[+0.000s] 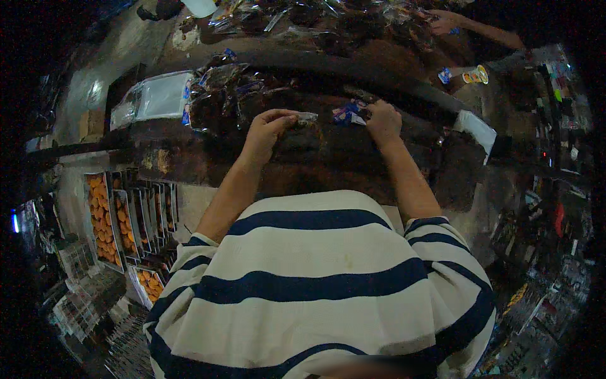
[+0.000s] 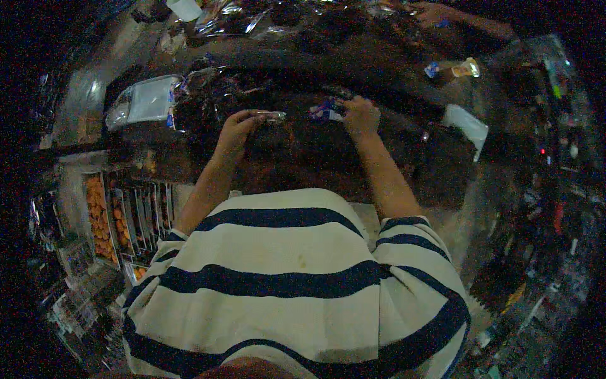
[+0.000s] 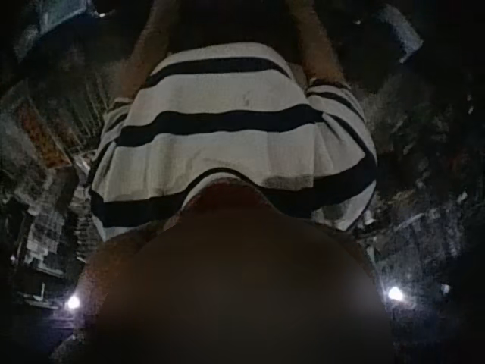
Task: The person places round pastries into clear plastic bags, adds a small blue label to each bag, and seals them. The person repeats this process for multiple pastries, placing finished bags on the table.
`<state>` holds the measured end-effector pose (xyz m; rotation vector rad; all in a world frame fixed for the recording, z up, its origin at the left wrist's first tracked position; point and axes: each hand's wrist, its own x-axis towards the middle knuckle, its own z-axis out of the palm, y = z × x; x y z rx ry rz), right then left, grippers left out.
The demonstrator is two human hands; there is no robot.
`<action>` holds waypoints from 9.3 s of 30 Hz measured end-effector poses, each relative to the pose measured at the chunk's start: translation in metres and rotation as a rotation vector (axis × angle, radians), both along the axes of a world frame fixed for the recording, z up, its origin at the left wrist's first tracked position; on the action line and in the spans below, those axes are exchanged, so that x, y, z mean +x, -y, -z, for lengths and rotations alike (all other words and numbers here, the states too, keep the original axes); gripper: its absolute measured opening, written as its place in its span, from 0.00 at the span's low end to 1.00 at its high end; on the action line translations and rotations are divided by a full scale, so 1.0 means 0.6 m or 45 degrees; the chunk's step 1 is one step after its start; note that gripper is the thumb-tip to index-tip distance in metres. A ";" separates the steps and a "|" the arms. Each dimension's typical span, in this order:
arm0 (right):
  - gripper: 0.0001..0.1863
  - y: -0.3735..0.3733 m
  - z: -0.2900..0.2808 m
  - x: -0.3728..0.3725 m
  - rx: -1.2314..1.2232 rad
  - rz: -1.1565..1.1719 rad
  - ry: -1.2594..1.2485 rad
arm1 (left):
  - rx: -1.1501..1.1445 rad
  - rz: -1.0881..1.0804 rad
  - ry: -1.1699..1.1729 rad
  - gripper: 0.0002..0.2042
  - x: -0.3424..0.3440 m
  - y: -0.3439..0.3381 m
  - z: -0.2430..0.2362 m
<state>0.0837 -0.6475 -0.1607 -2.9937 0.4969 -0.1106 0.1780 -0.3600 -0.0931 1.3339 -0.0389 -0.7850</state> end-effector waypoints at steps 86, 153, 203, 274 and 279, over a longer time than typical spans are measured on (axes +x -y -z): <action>0.11 -0.425 -0.386 0.009 1.944 -0.956 0.822 | -0.398 -0.713 0.988 0.02 -0.122 -0.243 -0.253; 0.16 -0.356 -0.186 -0.081 0.577 -0.576 -0.032 | 0.032 0.209 0.304 0.24 -0.091 -0.366 -0.104; 0.10 -0.624 -0.176 -0.156 2.234 -0.573 0.093 | 0.053 0.069 0.347 0.29 -0.323 -0.492 -0.177; 0.10 -0.429 -0.282 -0.025 1.041 -0.631 1.161 | -0.458 -0.461 0.453 0.18 -0.132 -0.205 -0.160; 0.09 -0.468 -0.289 -0.109 2.030 -0.667 0.530 | -0.402 -0.142 0.934 0.22 -0.167 -0.245 -0.225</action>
